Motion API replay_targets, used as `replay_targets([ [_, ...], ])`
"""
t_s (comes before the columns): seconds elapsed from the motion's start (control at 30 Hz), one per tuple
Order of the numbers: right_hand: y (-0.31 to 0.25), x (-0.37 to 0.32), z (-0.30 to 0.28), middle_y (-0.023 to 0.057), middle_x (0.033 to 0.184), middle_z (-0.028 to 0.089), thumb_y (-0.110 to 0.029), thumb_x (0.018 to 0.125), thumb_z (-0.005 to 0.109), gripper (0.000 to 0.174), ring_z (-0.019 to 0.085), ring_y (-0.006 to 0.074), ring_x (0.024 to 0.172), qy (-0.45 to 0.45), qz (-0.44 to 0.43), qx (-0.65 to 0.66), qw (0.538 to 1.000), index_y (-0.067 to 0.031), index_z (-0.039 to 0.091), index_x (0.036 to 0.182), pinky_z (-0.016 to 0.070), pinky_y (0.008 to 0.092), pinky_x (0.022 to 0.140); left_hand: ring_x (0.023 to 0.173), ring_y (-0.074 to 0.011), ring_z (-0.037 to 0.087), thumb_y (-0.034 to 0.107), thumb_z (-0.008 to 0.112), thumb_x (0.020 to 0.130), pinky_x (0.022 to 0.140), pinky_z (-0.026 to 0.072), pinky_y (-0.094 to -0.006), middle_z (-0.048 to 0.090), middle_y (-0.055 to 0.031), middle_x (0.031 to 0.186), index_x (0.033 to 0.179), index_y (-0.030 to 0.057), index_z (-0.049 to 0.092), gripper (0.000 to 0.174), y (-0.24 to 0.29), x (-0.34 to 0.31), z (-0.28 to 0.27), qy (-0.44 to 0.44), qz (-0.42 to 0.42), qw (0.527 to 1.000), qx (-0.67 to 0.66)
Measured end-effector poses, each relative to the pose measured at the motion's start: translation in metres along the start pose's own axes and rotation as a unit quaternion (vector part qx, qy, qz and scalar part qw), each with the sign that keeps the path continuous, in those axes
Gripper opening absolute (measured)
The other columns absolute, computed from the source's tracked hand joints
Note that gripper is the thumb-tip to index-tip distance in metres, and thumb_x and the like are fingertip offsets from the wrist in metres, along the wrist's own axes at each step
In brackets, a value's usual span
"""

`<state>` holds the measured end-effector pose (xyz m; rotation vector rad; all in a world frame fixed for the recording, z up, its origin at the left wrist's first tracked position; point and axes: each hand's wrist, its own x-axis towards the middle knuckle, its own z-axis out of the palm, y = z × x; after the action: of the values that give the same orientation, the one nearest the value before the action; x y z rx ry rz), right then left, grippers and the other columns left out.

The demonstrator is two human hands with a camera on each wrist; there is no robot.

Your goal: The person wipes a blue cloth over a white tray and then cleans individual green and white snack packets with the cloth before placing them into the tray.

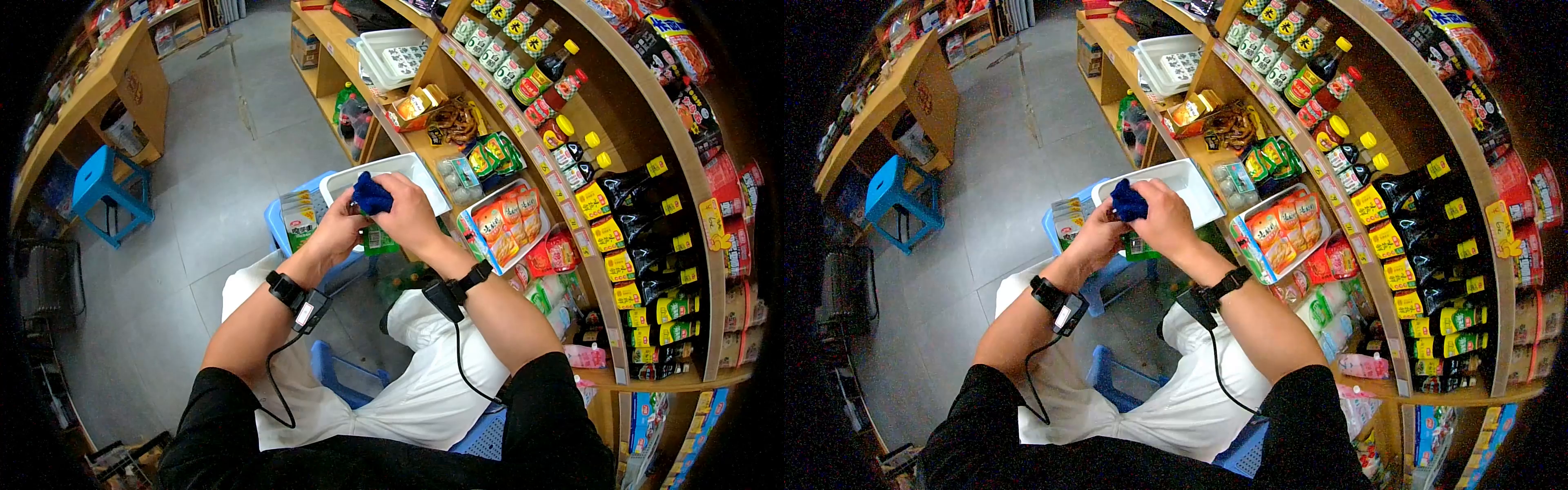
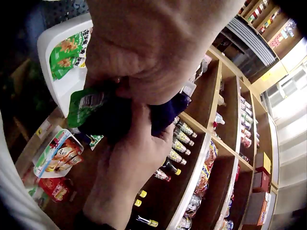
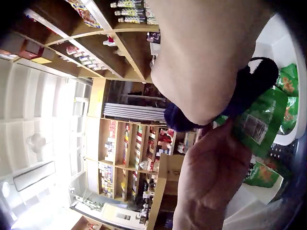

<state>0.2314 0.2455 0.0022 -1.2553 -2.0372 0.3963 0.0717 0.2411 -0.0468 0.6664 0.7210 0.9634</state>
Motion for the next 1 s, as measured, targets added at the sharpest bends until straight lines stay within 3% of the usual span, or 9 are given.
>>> replay_targets([
  [0.17, 0.014, 0.005, -0.01, 0.021, 0.106, 0.067, -0.008, 0.073, 0.076, 0.038, 0.064, 0.0439, 0.1, 0.043, 0.074, -0.054, 0.995, -0.0026, 0.067, 0.109, 0.0531, 0.0501, 0.087, 0.099, -0.0211, 0.07, -0.015, 0.05, 0.094, 0.08, 0.0615, -0.0397, 0.069, -0.0066, 0.115, 0.152, 0.0151, 0.043, 0.066, 0.007, -0.007, 0.006, 0.011, -0.027, 0.999, 0.043],
  [0.27, 0.023, 0.004, -0.012, 0.0212, 0.107, 0.067, -0.008, 0.073, 0.076, 0.038, 0.064, 0.0441, 0.101, 0.045, 0.096, -0.045, 0.993, -0.0026, 0.067, 0.11, 0.0528, 0.0504, 0.088, 0.099, -0.0201, 0.069, -0.012, 0.053, 0.094, 0.082, 0.061, -0.0372, 0.068, -0.0079, 0.116, 0.156, 0.0125, 0.037, 0.068, 0.007, -0.008, 0.005, -0.047, -0.021, 0.998, 0.043],
  [0.47, 0.026, 0.002, -0.008, 0.0198, 0.101, 0.065, -0.009, 0.073, 0.076, 0.038, 0.064, 0.0438, 0.098, 0.034, 0.055, -0.056, 0.996, -0.0041, 0.067, 0.11, 0.0532, 0.0503, 0.085, 0.1, -0.0213, 0.069, -0.011, 0.052, 0.095, 0.084, 0.0612, -0.0421, 0.068, -0.0093, 0.119, 0.156, 0.0126, 0.037, 0.067, 0.005, -0.006, 0.004, -0.045, -0.022, 0.998, 0.042],
  [0.57, 0.025, 0.001, -0.004, 0.019, 0.1, 0.064, -0.009, 0.073, 0.075, 0.039, 0.064, 0.0429, 0.096, -0.003, 0.004, -0.025, 1.0, -0.0057, 0.068, 0.112, 0.0537, 0.0498, 0.083, 0.1, -0.0228, 0.069, -0.012, 0.051, 0.094, 0.083, 0.0611, -0.0442, 0.067, -0.0099, 0.119, 0.152, 0.0132, 0.043, 0.063, 0.0, 0.0, 0.0, 0.019, -0.031, 0.999, 0.005],
  [0.67, 0.011, 0.0, -0.004, 0.018, 0.099, 0.064, -0.009, 0.073, 0.073, 0.041, 0.065, 0.0417, 0.096, -0.056, -0.022, -0.019, 0.998, -0.0064, 0.068, 0.113, 0.0541, 0.0488, 0.083, 0.097, -0.0227, 0.065, -0.012, 0.044, 0.093, 0.078, 0.0582, -0.0422, 0.064, -0.0075, 0.113, 0.153, 0.0155, 0.043, 0.066, -0.003, 0.008, -0.005, 0.006, -0.021, 0.997, -0.071],
  [0.77, 0.006, 0.0, -0.003, 0.0181, 0.098, 0.064, -0.009, 0.072, 0.073, 0.041, 0.065, 0.0417, 0.096, -0.104, -0.048, 0.008, 0.993, -0.0058, 0.068, 0.112, 0.054, 0.048, 0.084, 0.08, -0.0194, 0.057, -0.01, 0.035, 0.086, 0.067, 0.0478, -0.0346, 0.06, -0.0043, 0.103, 0.146, 0.0155, 0.049, 0.067, 0.003, 0.007, -0.004, 0.053, -0.038, 0.993, -0.098],
  [1.0, 0.012, -0.001, -0.004, 0.0187, 0.1, 0.066, -0.009, 0.07, 0.074, 0.041, 0.065, 0.0415, 0.097, -0.125, -0.055, 0.03, 0.99, -0.0055, 0.07, 0.111, 0.0542, 0.0465, 0.085, 0.083, -0.0141, 0.058, -0.003, 0.04, 0.091, 0.072, 0.05, -0.0356, 0.062, -0.0023, 0.101, 0.136, 0.0147, 0.054, 0.05, 0.009, 0.012, -0.02, 0.067, -0.026, 0.984, -0.162],
])
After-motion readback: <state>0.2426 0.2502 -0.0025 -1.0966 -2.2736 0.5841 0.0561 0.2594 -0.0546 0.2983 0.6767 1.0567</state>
